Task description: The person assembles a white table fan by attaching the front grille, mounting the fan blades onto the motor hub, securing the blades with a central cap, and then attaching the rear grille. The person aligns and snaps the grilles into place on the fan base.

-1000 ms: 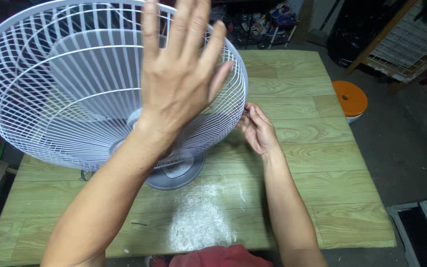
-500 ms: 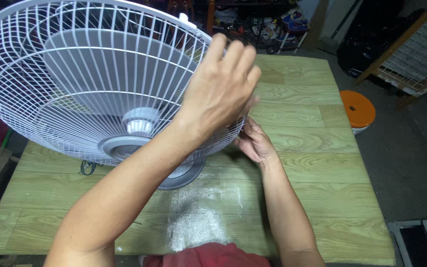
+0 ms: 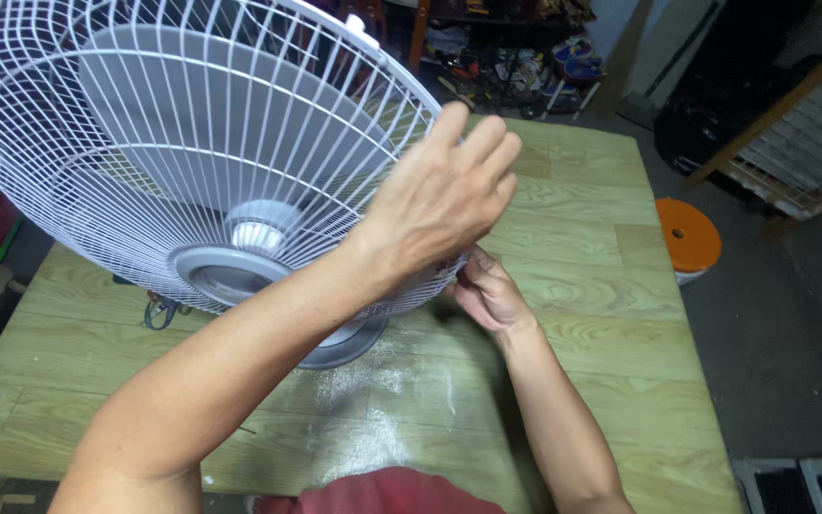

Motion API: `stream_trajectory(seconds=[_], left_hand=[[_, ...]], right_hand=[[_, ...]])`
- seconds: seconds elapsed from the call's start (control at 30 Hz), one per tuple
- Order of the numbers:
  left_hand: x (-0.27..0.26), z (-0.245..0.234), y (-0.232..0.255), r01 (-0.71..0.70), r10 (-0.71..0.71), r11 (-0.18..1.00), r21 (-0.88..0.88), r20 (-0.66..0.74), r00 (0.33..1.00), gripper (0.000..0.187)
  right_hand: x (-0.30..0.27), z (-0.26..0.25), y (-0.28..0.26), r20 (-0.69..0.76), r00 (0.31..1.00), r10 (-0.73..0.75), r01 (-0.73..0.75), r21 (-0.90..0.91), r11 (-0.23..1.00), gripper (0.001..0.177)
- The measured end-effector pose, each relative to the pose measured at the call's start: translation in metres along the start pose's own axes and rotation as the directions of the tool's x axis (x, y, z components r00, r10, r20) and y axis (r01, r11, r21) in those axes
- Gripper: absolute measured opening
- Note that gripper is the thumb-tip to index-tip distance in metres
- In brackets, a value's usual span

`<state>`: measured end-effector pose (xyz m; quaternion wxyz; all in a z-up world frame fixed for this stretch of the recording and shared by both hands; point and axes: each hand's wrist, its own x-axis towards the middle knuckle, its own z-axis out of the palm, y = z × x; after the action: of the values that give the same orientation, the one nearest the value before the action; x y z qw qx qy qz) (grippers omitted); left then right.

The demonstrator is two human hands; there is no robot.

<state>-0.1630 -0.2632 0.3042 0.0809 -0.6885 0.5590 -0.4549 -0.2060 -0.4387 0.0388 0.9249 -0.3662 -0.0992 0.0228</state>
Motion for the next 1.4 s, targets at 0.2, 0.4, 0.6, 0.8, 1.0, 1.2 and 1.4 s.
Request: stream_trajectory(seconds=[0.2, 0.4, 0.6, 0.8, 1.0, 1.2, 1.4], left_hand=[[-0.001, -0.001, 0.009, -0.005, 0.005, 1.0, 0.024, -0.009, 1.0, 0.019], [-0.001, 0.0, 0.0, -0.015, 0.016, 0.999, 0.048, -0.034, 0.999, 0.019], [-0.017, 0.003, 0.012, 0.054, -0.05, 0.998, 0.023, -0.153, 0.987, 0.015], [-0.083, 0.001, 0.064, 0.391, -0.478, 0.874, -0.289, -0.364, 0.799, 0.025], [-0.12, 0.01, 0.118, 0.573, -0.621, 0.782, -0.244, -0.222, 0.752, 0.042], [-0.141, 0.023, 0.142, 0.612, -0.654, 0.754, -0.241, -0.181, 0.735, 0.052], [-0.153, 0.041, 0.164, 0.636, -0.7, 0.704, -0.316, -0.152, 0.698, 0.072]], right_hand=[[-0.006, 0.011, 0.005, -0.12, 0.993, -0.011, 0.013, 0.015, 1.0, 0.058], [-0.006, 0.022, 0.005, -0.222, 0.971, -0.084, 0.083, -0.014, 0.996, 0.052], [-0.004, 0.026, 0.013, -0.288, 0.954, -0.083, 0.078, -0.029, 0.997, 0.052], [0.005, 0.02, 0.02, -0.169, 0.979, -0.114, 0.128, 0.078, 0.989, 0.05], [0.006, 0.026, 0.018, -0.119, 0.982, -0.144, 0.145, 0.0, 0.989, 0.054], [0.002, 0.044, 0.022, -0.051, 0.978, -0.205, 0.206, 0.016, 0.979, 0.055], [0.002, 0.041, 0.017, -0.029, 0.99, -0.137, 0.134, -0.076, 0.988, 0.061]])
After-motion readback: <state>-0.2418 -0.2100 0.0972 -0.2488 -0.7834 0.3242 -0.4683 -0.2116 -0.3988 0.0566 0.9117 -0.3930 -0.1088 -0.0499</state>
